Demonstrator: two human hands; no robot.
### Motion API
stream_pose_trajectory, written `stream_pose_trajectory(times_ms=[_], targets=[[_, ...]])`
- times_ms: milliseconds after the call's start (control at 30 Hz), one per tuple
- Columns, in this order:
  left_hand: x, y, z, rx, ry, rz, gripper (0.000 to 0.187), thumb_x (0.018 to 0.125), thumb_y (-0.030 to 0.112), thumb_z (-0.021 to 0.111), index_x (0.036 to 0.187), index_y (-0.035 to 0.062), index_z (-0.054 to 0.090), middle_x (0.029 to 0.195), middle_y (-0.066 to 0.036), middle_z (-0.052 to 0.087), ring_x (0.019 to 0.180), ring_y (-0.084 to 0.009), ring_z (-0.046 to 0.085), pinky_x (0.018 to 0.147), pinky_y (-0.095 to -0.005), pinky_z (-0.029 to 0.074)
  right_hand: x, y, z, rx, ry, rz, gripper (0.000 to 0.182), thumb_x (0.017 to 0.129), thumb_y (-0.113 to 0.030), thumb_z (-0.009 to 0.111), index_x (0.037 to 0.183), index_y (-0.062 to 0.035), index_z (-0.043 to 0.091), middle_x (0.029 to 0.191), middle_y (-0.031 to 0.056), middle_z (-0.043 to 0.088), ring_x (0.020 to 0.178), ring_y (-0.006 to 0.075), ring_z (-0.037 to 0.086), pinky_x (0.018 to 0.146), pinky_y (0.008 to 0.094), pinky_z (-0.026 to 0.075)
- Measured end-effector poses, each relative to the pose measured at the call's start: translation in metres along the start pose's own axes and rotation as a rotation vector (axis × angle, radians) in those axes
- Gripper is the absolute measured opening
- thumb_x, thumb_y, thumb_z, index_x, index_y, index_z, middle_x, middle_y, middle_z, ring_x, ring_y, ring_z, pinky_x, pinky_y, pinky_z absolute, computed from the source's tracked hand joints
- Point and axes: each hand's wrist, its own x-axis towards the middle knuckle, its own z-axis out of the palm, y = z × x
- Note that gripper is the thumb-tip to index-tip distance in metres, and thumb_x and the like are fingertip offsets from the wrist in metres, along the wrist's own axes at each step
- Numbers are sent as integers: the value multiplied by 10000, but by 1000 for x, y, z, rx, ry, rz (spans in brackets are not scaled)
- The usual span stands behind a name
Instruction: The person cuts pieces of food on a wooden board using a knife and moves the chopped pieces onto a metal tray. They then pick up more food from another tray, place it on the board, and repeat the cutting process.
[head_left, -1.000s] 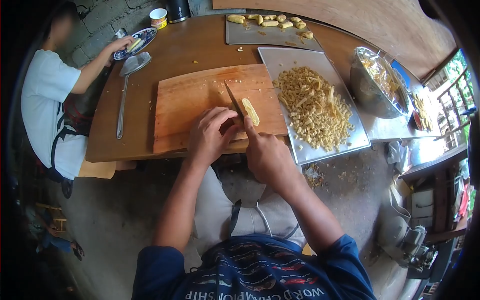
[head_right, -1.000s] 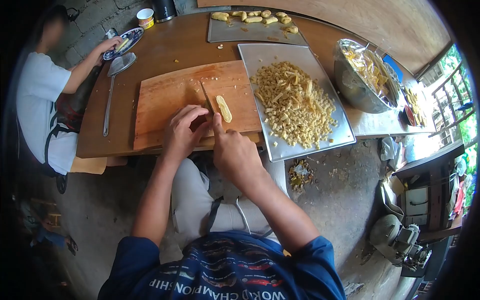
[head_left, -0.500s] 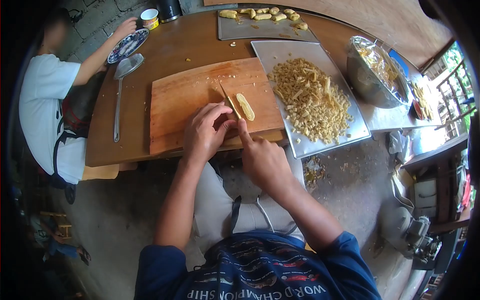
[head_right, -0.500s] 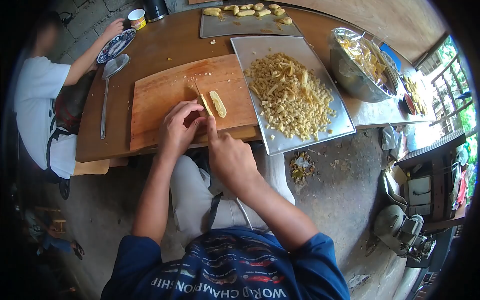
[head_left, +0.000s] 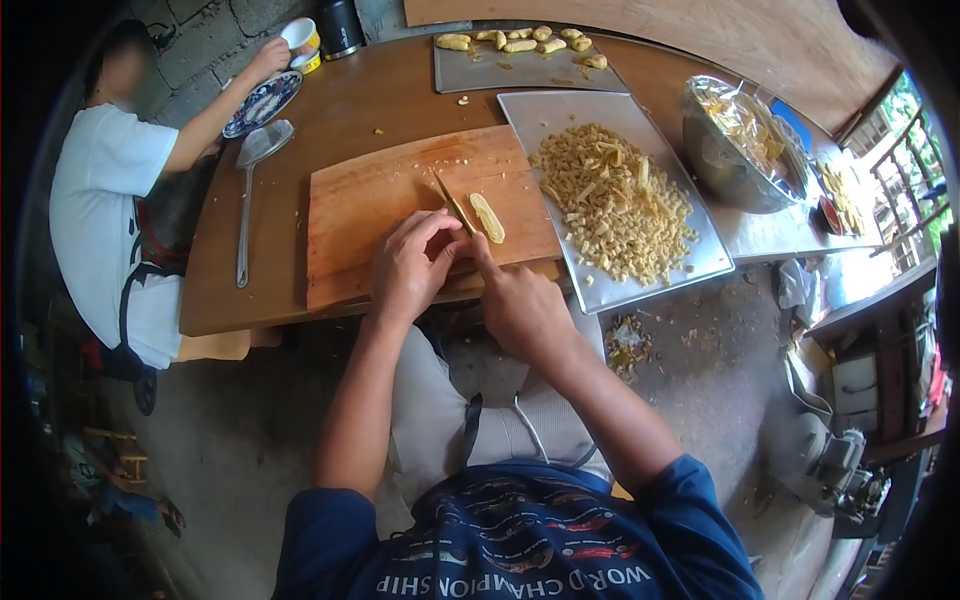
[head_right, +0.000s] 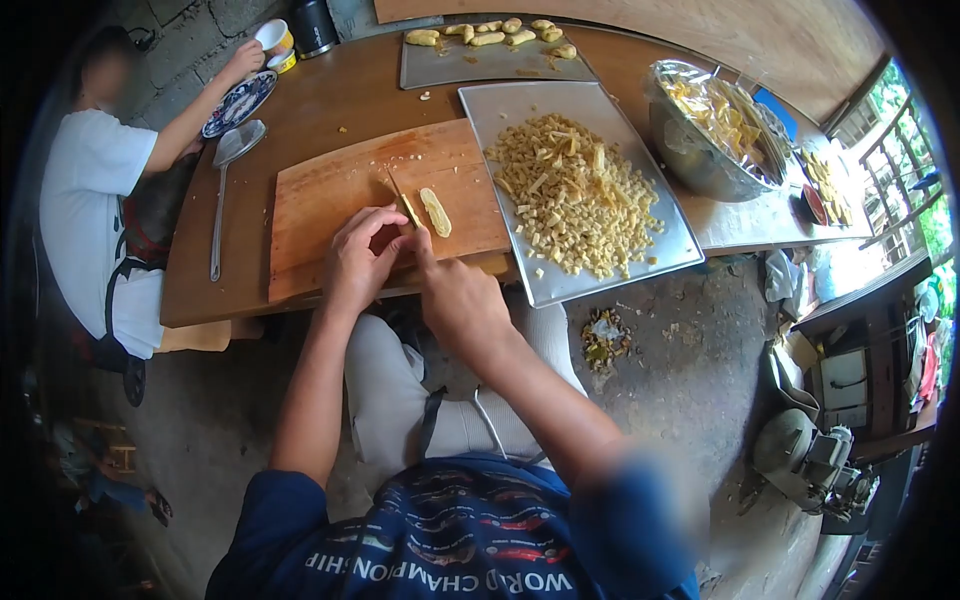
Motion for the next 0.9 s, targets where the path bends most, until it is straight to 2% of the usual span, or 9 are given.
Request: stream_pose_trajectory(times_ms=[133,167,200,267,533,633,733,800,900], targets=[[-4,-1,1,11,44,0,280,909,178,879,1132,67,752,1209,-128,775,1156,-365,741,980,-462,596,2,0,3,-23,9,-8,763,992,-106,590,1718,-54,363,888,228,776,785,453,776,714,565,631],[-4,-3,2,14,93,42,275,919,198,879,1127,66,755,1217,-131,776,1159,-364,742,982,-461,596,-12,1,1,-36,71,-52,765,981,-113,587,1713,-27,379,987,230,784,796,420,796,732,547,653],[-4,-5,1,19,103,42,275,919,198,879,1127,66,755,1217,-131,776,1159,-364,742,982,-461,596,-24,0,-4,-40,75,-62,765,981,-113,587,1713,-27,379,987,230,784,796,420,796,732,547,653],[-5,-6,2,-30,53,5,267,952,218,870,1155,75,771,1278,-134,768,1206,-343,736,1014,-426,591,-46,-2,-17,-68,-81,16,793,967,-141,622,1716,-48,383,1010,232,774,795,419,793,727,549,651],[-5,-7,2,-4,71,44,270,970,229,857,1185,85,780,1303,-134,767,1211,-349,739,1013,-427,597,-12,15,-17,-4,-3,24,747,998,-147,611,1710,-67,400,896,240,782,781,442,780,723,579,632],[-6,-2,-2,-77,69,16,246,970,186,850,1173,78,765,1244,-128,766,1150,-349,749,964,-432,605,-19,6,-31,32,53,-4,741,991,-145,611,1701,-58,416,890,241,785,763,442,775,723,584,627],[-4,3,-2,-60,30,-61,228,965,144,846,1155,68,747,1175,-124,755,1074,-352,750,912,-437,602,-37,-4,-41,20,-66,55,736,987,-141,608,1695,-52,428,878,239,781,774,435,779,732,588,626],[-4,1,0,-55,100,19,185,963,137,834,1101,68,734,1093,-104,752,989,-351,750,841,-455,599,-44,-5,-37,46,-39,33,740,980,-132,605,1695,-49,432,885,237,773,787,438,778,732,588,626],[-4,1,-1,-96,105,37,193,959,141,836,1104,65,734,1086,-103,752,987,-349,751,832,-449,599,-51,-6,-37,69,-26,12,746,977,-134,605,1697,-48,428,908,230,765,789,445,774,727,586,628]])
